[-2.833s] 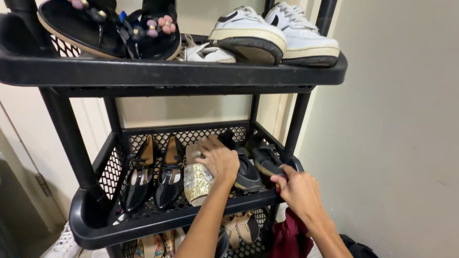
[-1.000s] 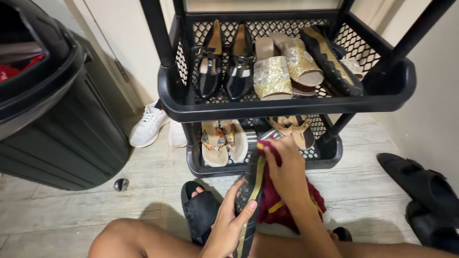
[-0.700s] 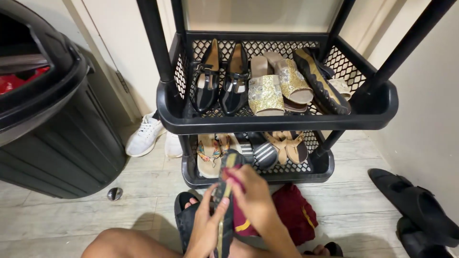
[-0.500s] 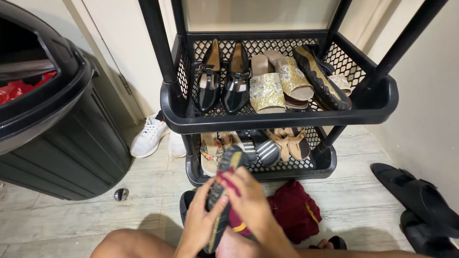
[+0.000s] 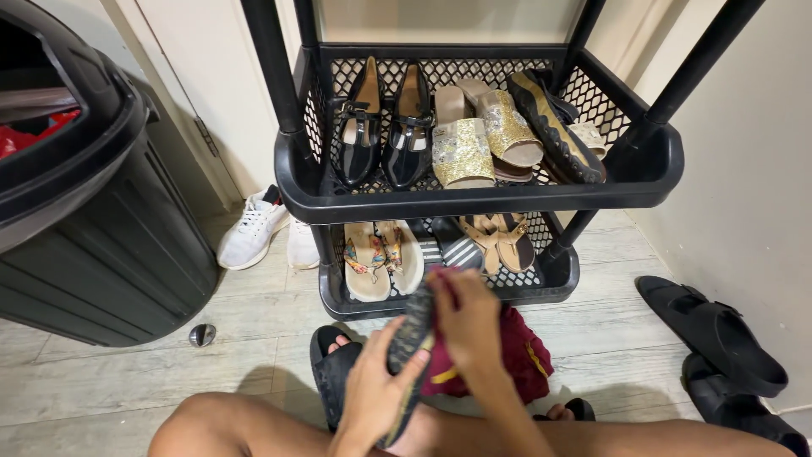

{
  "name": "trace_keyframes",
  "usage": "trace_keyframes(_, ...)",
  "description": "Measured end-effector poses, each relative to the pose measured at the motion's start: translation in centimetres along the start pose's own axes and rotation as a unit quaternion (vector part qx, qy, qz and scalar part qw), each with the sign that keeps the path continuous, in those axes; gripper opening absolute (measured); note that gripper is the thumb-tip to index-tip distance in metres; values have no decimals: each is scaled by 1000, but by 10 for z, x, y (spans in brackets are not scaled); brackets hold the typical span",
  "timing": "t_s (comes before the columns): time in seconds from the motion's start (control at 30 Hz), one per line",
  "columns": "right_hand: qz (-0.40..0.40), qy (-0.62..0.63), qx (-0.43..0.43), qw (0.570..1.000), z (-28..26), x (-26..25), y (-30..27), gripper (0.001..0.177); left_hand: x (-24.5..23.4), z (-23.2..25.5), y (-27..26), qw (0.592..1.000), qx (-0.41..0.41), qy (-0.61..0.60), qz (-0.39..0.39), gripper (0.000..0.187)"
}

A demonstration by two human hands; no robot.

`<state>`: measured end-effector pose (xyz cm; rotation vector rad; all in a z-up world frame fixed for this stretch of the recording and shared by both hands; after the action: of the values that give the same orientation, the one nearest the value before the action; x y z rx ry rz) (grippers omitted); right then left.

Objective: The person cleans a pair of black shoes and a pair of tan sandals using a red cloth while sitting on the floor near a shoe rack.

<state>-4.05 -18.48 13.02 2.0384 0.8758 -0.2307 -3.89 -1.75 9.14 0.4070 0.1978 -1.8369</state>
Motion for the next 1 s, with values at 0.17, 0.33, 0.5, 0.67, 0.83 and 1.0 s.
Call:
trace_keyframes(0.17, -181, 56, -13, 982, -21, 36, -29, 18, -12, -18, 12, 997, -51, -6, 51, 66)
trace_keyframes(0.33, -72, 41, -9, 997, -14, 17, -13, 18, -6, -10, 10, 998, -16, -44, 42, 61)
trace_keyframes(0.5, 2, -13, 25, 1000, -1, -13, 8, 16, 10, 7, 1, 997, -11, -73, -19, 58)
trace_keyframes(0.67, 54, -66, 46, 995, 2, -22, 8, 17, 2, 14, -1, 997, 2, -58, -40, 59)
trace_keyframes(0.83, 59, -81, 50, 994, -2, -12, 2, 13, -11, 8, 1, 997, 63, -30, -28, 61)
trace_keyframes(1.0, -57, 66, -42, 995, -26, 25, -23, 17, -17, -25, 20, 996, 11, -74, 50, 59)
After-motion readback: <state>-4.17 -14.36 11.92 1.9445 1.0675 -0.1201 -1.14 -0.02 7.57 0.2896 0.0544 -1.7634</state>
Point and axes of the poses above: each hand's wrist, its own y-axis towards the middle knuckle, its own x-axis out of the palm, z = x × y, the point moved 4 cm from there along y, towards the middle knuckle, and after that the axes turned 6 degrees about -y, right-handed, at the moved point
